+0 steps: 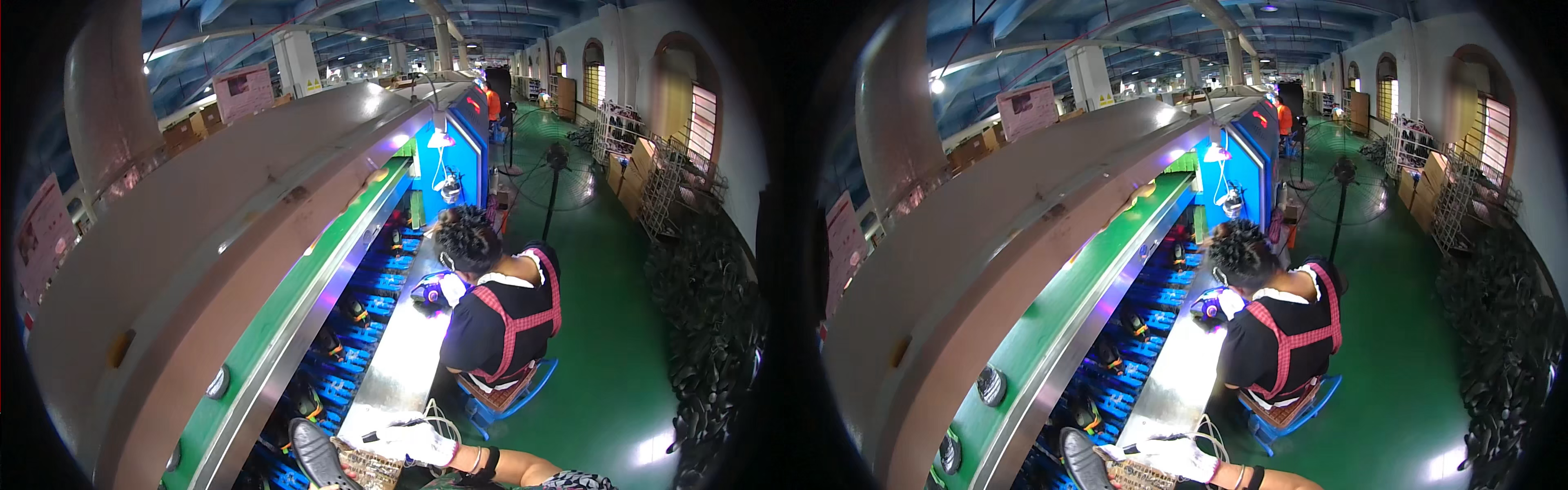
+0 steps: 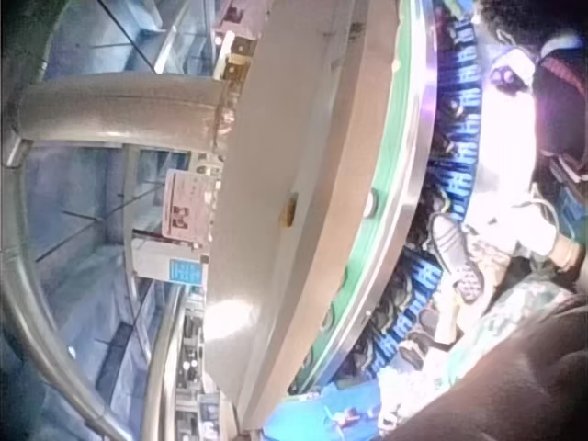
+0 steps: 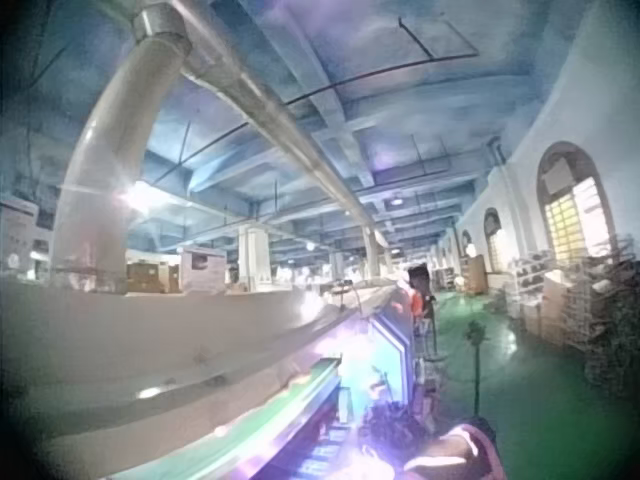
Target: Apply adhesive to the soles of shoes using a brush on an assembly line.
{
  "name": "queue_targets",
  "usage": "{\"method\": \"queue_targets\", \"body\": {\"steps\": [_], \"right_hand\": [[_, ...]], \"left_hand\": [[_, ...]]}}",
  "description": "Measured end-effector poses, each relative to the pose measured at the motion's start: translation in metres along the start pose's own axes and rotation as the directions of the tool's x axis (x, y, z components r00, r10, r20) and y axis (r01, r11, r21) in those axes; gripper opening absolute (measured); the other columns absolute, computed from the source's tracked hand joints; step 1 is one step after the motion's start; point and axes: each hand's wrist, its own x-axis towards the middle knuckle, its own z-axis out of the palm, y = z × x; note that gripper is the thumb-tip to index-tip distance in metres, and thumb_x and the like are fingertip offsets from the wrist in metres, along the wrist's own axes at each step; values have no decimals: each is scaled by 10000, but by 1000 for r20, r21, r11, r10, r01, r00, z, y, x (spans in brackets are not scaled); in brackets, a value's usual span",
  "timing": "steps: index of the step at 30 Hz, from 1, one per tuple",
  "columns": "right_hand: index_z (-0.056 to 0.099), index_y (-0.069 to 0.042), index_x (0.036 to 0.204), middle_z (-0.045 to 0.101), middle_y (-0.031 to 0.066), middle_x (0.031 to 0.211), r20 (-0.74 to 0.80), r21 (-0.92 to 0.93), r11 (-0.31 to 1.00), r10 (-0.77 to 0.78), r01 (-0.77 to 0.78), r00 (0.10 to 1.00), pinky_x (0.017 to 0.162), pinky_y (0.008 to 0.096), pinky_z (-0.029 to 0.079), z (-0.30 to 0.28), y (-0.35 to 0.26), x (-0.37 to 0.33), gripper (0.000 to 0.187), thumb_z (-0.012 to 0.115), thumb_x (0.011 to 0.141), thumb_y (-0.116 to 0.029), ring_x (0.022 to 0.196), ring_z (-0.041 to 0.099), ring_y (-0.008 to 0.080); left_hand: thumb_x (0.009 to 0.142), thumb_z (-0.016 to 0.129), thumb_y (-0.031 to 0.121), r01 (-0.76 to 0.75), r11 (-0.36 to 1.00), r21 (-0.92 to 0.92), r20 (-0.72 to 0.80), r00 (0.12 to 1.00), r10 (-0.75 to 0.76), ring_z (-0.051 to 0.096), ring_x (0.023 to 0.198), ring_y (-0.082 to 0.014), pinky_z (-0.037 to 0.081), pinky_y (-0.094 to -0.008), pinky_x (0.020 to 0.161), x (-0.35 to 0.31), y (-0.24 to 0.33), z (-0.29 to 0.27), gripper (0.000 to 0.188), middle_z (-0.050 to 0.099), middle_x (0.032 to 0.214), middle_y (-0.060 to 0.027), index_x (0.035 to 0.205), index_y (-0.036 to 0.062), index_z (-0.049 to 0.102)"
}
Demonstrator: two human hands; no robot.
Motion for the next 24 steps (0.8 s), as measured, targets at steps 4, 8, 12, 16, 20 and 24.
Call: {"method": "queue_targets", "body": {"steps": [4, 8, 12, 16, 20, 24], "right_hand": [[726, 22, 1163, 754, 60, 1023, 194, -628, 696, -294, 349, 936, 735, 268, 568, 48, 5, -4, 223, 686, 973, -86, 869, 685, 118], [695, 12, 1267, 715, 99, 1260, 259, -563, 770, -181, 300, 949, 995, 297, 527, 93, 4, -9, 290, 636, 1006, -97, 1119, 651, 153], [676, -2, 1286, 729, 59, 1008, 133, -228, 948, 255, -221, 958, 800, 280, 577, 79, 35, 21, 318, 667, 988, -114, 864, 694, 148], [708, -11, 1262, 721, 30, 903, 55, -521, 853, 64, -26, 996, 702, 253, 553, 90, 39, 30, 312, 686, 970, -119, 782, 667, 101], [798, 10, 984, 785, 133, 1017, 221, -645, 648, -349, 405, 911, 760, 296, 586, 104, 46, 33, 163, 768, 825, 24, 847, 728, 160], [781, 13, 883, 788, 163, 982, 360, -679, 502, -409, 536, 839, 812, 353, 597, 107, 49, 28, 89, 780, 796, 30, 895, 758, 235]], "left_hand": [[858, 628, 520, 18, 1000, -7, -58, 998, -18, 682, 909, -355, 571, -530, 787, -17, -17, -15, 696, 685, 1086, -160, 1359, 42, 555], [885, 610, 666, 64, 997, -38, -225, 972, -71, 692, 873, -386, 579, -577, 735, -66, -33, -32, 771, 687, 1090, -172, 1363, 64, 553], [784, 310, 970, 93, 967, -236, -48, 993, -107, 681, 872, -402, 559, -540, 793, -36, -28, -58, 1062, 706, 1013, -165, 1296, 89, 609], [794, 336, 969, -7, 961, -275, -333, 939, -89, 695, 911, -367, 559, -505, 846, -21, -11, -13, 1047, 713, 1111, -167, 1316, 99, 598], [866, 424, 882, -252, 957, -145, -521, 841, 143, 636, 1181, -334, 500, -515, 1038, -34, -16, 7, 956, 654, 1336, -109, 1448, 132, 540], [962, 362, 798, -202, 873, -445, -81, 979, 185, 602, 1247, -269, 476, -461, 1079, -57, -31, -39, 822, 610, 1412, -62, 1490, 185, 506]]}}
